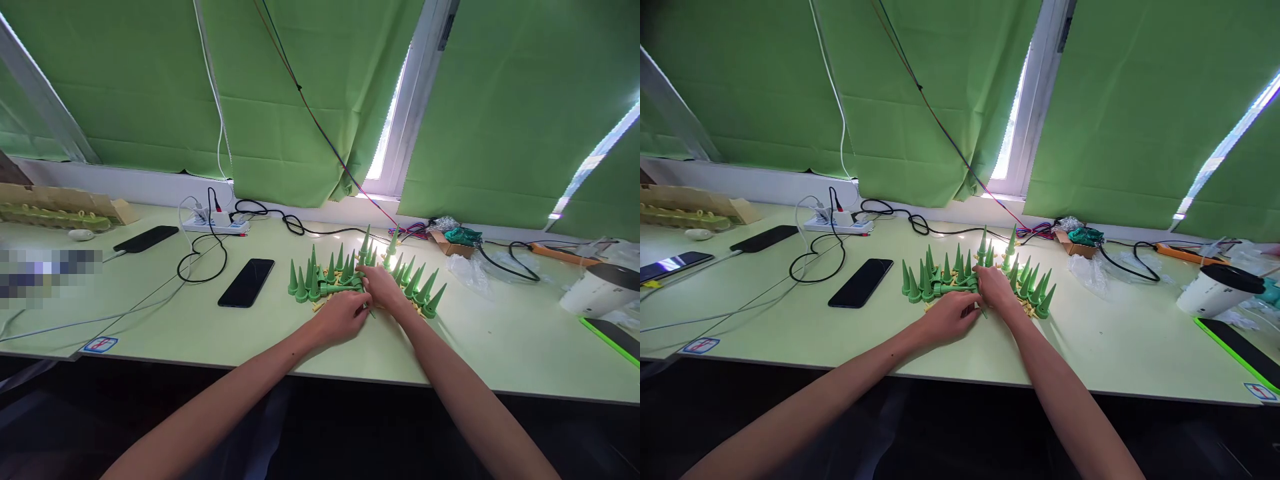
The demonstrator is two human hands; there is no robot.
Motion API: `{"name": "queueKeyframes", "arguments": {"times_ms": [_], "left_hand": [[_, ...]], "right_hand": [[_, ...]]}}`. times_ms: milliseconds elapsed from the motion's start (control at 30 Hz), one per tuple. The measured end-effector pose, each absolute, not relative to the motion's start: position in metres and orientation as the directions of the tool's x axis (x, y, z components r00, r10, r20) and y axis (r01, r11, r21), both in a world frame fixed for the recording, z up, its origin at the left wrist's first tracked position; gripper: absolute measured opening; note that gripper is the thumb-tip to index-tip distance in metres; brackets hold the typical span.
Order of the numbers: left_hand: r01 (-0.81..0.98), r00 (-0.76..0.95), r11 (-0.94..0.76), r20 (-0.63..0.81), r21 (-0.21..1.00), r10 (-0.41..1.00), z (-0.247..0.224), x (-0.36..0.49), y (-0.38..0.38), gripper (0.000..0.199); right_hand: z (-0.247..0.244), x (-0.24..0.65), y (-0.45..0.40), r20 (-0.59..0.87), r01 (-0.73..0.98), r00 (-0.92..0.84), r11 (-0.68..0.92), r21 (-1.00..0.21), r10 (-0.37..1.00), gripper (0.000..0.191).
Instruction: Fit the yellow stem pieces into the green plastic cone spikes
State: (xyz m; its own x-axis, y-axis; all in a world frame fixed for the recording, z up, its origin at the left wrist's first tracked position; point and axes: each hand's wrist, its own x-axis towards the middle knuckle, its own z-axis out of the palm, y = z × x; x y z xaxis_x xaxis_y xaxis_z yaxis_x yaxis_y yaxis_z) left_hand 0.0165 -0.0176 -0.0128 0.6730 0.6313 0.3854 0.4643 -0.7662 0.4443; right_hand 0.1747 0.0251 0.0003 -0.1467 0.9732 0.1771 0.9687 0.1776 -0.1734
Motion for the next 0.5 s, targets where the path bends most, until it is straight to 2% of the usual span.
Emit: {"name": "queueKeyframes", "arguments": {"times_ms": [500], "left_hand": [[0.467,0.671,-0.770,0.394,0.435,0.629,-0.0122,0.0164,-0.0175,0.016]], "right_hand": [[0.0001,0.1764,0.0247,0.175,0.975,-0.169,0.191,-0.116,0.970,0.040]]}}
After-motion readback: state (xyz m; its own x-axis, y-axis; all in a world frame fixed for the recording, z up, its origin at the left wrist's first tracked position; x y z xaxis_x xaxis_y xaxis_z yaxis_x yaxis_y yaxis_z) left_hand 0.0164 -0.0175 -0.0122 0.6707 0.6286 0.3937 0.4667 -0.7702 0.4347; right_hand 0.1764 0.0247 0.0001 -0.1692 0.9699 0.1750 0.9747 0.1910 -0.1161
